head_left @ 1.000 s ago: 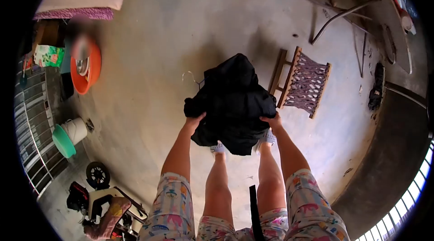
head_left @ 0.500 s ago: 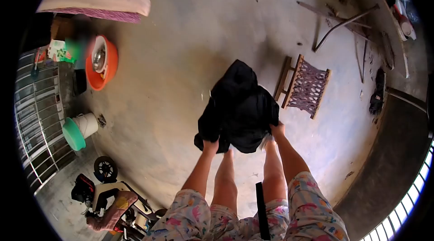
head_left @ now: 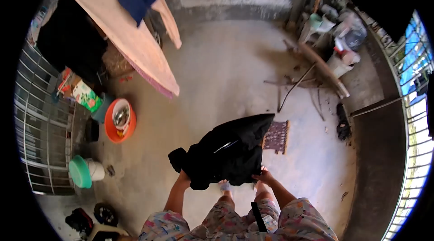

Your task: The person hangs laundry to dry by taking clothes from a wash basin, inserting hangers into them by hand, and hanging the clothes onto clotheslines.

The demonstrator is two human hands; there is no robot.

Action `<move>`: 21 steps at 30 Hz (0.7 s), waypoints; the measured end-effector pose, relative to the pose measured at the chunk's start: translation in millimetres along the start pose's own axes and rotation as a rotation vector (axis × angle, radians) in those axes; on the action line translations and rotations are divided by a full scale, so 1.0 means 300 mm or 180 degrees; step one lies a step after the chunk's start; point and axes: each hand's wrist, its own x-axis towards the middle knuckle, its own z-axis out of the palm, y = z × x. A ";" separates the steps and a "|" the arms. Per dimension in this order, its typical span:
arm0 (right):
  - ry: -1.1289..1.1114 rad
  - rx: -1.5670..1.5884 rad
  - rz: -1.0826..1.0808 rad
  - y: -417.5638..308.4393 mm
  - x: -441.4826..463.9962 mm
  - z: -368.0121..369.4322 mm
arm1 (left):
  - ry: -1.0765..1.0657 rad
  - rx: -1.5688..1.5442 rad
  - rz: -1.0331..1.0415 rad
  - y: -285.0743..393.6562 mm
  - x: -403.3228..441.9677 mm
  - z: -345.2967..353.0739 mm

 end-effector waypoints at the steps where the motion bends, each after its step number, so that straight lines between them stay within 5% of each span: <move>1: 0.0383 -0.0153 0.0002 -0.095 -0.128 -0.073 | -0.0201 0.0271 0.0193 0.138 -0.022 0.048; 3: 0.1559 -0.0792 -0.0154 -0.239 -0.382 -0.216 | -0.0451 0.1105 0.0460 0.322 -0.060 0.122; 4: 0.2069 0.0179 -0.0554 -0.335 -0.541 -0.325 | -0.0707 0.1419 0.0891 0.370 -0.052 0.124; 6: 0.3609 0.0600 -0.0881 -0.574 -0.895 -0.510 | -0.1200 0.2022 0.1758 0.443 0.004 0.131; 7: 0.4644 0.0095 -0.1735 -0.696 -1.077 -0.564 | -0.1326 0.2310 0.1896 0.542 -0.021 0.198; 8: 0.4895 -0.0252 -0.2003 -0.832 -1.268 -0.614 | -0.1437 0.2595 0.2028 0.643 -0.039 0.272; 12: 0.4475 -0.2068 -0.2871 -1.092 -1.732 -0.718 | -0.1996 0.2028 0.2736 0.865 -0.152 0.531; 14: 0.3976 -0.1927 -0.2738 -1.032 -1.796 -0.787 | -0.2049 0.1978 0.2774 0.930 -0.218 0.639; 15: 0.4120 -0.1763 -0.3105 -1.024 -1.843 -0.811 | -0.2329 0.1718 0.2230 0.955 -0.245 0.676; 18: 0.4541 -0.1387 -0.3495 -0.963 -1.962 -0.846 | -0.2657 0.2084 0.3199 0.986 -0.281 0.798; 21: 0.5267 -0.1293 -0.3155 -0.946 -2.132 -0.852 | -0.2785 0.2418 0.2961 0.992 -0.319 0.928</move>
